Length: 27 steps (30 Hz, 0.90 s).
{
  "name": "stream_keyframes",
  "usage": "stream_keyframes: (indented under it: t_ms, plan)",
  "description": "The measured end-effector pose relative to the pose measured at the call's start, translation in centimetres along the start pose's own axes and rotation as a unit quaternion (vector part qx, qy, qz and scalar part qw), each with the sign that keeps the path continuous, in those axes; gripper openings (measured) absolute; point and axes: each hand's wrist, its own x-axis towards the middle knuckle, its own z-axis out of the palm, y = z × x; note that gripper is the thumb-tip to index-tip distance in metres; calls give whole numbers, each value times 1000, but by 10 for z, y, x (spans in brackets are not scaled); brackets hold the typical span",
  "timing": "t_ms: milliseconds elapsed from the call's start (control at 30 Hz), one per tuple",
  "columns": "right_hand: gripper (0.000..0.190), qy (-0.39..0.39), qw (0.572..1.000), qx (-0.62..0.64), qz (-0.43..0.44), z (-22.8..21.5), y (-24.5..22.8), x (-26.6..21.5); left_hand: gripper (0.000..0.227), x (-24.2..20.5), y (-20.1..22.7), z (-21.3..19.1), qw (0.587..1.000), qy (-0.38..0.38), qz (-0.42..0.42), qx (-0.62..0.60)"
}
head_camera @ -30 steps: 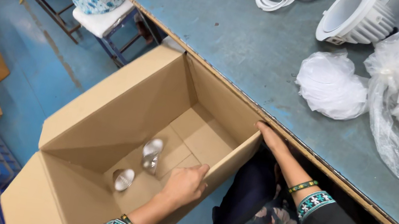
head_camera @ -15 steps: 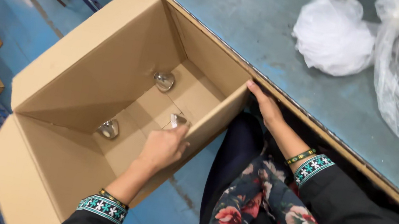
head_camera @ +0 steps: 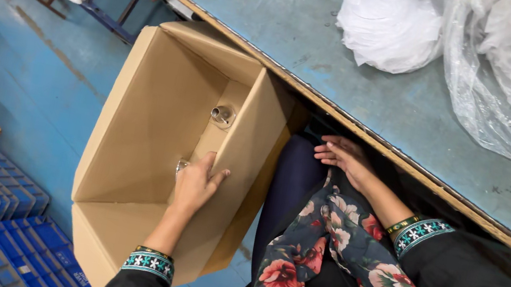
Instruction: The person assembles small metallic light fixtures by inserting clear plastic reflectors into silver housings. They place the assembled units into a cardboard box on the floor.
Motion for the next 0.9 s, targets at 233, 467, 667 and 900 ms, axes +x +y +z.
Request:
stream_keyframes:
  t_ms: [233,467,667,900]
  plan:
    - [36,-16,1000,-15,-10,1,0,1,37,-1,-11,17,999,35,23,-20]
    - [39,-22,994,-110,4,8,4,4,34,0,-10,42,995,66,67,-21]
    - [66,79,977,-182,-83,45,-26,13,43,9,-5,45,984,74,163,-17]
    - [95,120,914,-362,-137,119,-66,78,36,7,1,43,983,12,181,29]
